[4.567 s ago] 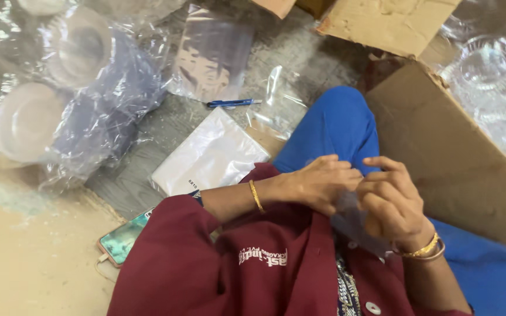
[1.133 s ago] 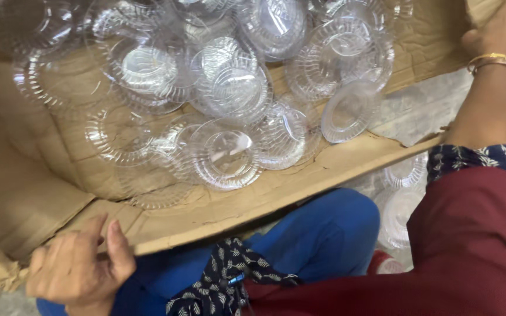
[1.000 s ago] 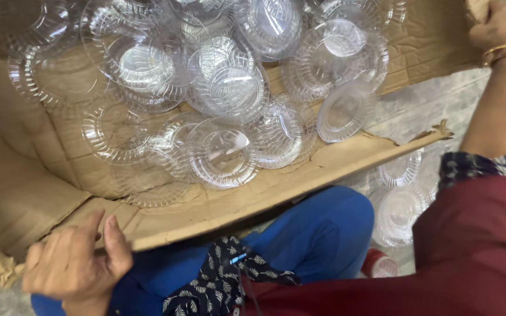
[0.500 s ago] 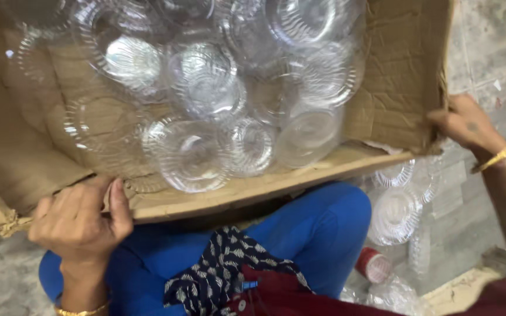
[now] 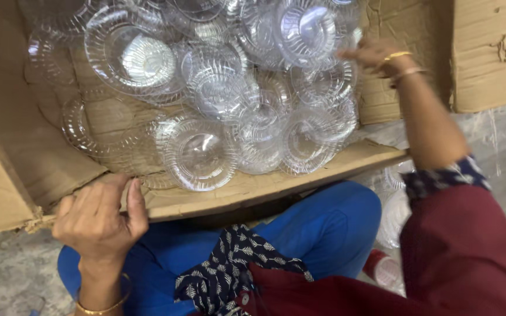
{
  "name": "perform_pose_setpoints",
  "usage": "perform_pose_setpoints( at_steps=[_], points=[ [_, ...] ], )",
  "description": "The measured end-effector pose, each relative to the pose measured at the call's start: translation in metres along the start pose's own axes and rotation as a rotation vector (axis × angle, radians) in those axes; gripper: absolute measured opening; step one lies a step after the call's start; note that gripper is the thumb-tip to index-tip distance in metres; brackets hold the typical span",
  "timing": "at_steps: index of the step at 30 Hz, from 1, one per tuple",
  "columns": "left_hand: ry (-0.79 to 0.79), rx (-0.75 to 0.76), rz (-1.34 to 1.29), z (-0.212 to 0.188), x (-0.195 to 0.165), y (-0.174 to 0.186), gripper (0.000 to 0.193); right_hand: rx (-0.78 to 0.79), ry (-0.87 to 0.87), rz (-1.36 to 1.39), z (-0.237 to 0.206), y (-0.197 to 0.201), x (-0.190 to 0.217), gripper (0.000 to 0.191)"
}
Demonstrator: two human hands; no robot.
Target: The person sits on the floor and packs clear plastic plates into plastic bags. They pick up plates from a cardboard box, place them into bags, and set the filled bags aside.
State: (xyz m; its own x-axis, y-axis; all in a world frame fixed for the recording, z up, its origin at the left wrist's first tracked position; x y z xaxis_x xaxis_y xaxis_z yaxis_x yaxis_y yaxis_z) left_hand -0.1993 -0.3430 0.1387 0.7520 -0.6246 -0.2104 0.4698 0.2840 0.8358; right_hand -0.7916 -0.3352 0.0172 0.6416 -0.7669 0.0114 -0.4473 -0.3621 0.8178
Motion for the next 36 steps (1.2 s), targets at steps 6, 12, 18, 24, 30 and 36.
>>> perform_pose_setpoints(
  at_steps=[6,12,18,24,30,36],
  points=[
    [-0.015,0.010,0.034,0.011,-0.007,0.005,0.016,0.163,0.529,0.044,-0.034,-0.112,0.110,0.083],
    [0.394,0.273,-0.455,0.048,0.004,0.002,0.019,0.063,1.106,0.004,-0.111,-0.108,0.184,0.076],
    [-0.242,0.294,-0.595,0.146,-0.080,-0.044,0.019,-0.257,1.076,0.547,-0.111,0.020,0.152,0.032],
    [-0.377,0.265,-0.443,0.233,-0.145,-0.210,0.031,-1.047,1.048,0.573,-0.094,0.091,0.064,0.016],
    [-0.134,0.371,-0.266,0.265,-0.142,-0.324,0.087,-0.887,0.869,0.711,-0.017,0.074,0.033,0.026],
    [-0.050,0.669,-0.041,0.246,-0.112,-0.351,0.093,-0.318,0.871,1.028,0.002,0.050,0.056,0.029]
  ],
)
Point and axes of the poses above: each hand's wrist, its own z-axis towards the middle knuckle, its own y-axis out of the back of the hand, x = y × z, the point moved 10 cm from there along z, towards the middle knuckle, and after that the axes turned 4 degrees about -x, right-handed, at the moved point
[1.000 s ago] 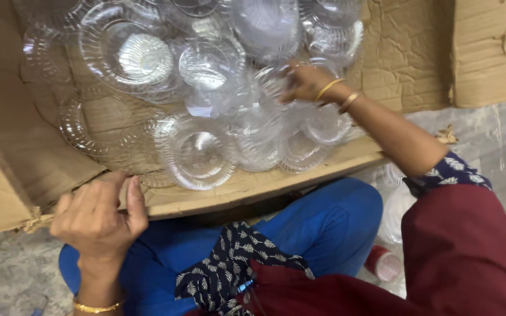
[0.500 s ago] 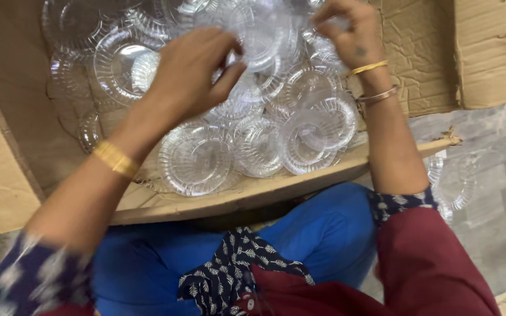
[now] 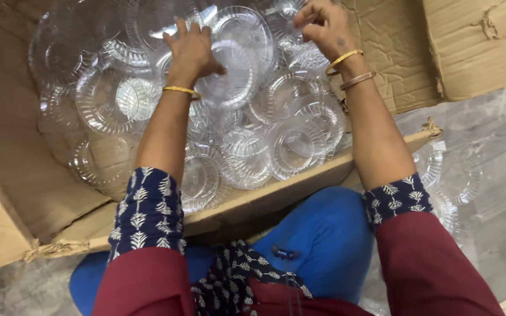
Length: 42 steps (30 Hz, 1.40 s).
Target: The person sits on the floor and packs clear plastic plates into plastic bags. They pick up plates from a cardboard box, place them into bags, and set the filled bags aside.
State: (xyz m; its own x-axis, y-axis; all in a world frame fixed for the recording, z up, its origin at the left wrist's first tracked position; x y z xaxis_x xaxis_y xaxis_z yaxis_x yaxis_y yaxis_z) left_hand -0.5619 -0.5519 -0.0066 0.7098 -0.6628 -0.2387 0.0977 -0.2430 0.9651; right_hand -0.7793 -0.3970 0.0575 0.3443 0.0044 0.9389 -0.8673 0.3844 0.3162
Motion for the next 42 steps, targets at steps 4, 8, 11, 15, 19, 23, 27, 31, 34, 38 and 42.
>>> perform_pose_setpoints(
  at_steps=[4,8,11,15,19,23,27,31,34,38,42],
  points=[
    [0.055,0.065,-0.060,-0.022,0.031,0.005,0.033,0.091,-0.429,0.372,-0.016,-0.028,-0.022,0.016],
    [0.050,-0.301,-0.493,-0.052,0.062,0.058,0.028,-0.098,0.019,0.055,-0.006,-0.017,0.009,0.028],
    [0.050,-0.478,-0.709,-0.090,0.088,0.095,0.016,-0.123,0.117,0.454,-0.004,-0.022,0.011,0.054],
    [0.027,-0.492,-1.169,-0.129,0.084,0.109,0.022,-0.125,0.050,0.644,-0.007,-0.066,0.018,0.044],
    [-0.106,-0.400,-1.577,-0.141,0.035,0.106,0.033,-0.001,0.189,0.326,-0.023,-0.132,0.069,0.036],
    [-0.046,-0.265,-1.409,-0.149,0.043,0.105,0.030,0.001,-0.057,0.444,-0.016,-0.155,0.071,0.033],
    [0.146,-0.378,-1.340,-0.150,0.107,0.106,0.029,0.102,-0.026,0.338,0.032,-0.156,0.060,0.040],
    [-0.047,-0.884,-1.401,-0.172,0.196,0.159,0.024,0.068,-0.161,-0.679,0.074,-0.111,-0.003,0.050],
    [0.047,-1.020,-1.528,-0.176,0.243,0.150,0.026,0.194,0.343,-0.716,0.060,-0.140,0.020,0.102],
    [0.096,-0.937,-1.540,-0.157,0.246,0.131,0.024,0.270,0.049,-0.572,0.044,-0.170,0.001,0.091],
    [0.190,-0.632,-1.845,-0.139,0.220,0.103,0.021,0.270,0.331,-0.644,0.028,-0.176,0.082,0.041]
  ],
)
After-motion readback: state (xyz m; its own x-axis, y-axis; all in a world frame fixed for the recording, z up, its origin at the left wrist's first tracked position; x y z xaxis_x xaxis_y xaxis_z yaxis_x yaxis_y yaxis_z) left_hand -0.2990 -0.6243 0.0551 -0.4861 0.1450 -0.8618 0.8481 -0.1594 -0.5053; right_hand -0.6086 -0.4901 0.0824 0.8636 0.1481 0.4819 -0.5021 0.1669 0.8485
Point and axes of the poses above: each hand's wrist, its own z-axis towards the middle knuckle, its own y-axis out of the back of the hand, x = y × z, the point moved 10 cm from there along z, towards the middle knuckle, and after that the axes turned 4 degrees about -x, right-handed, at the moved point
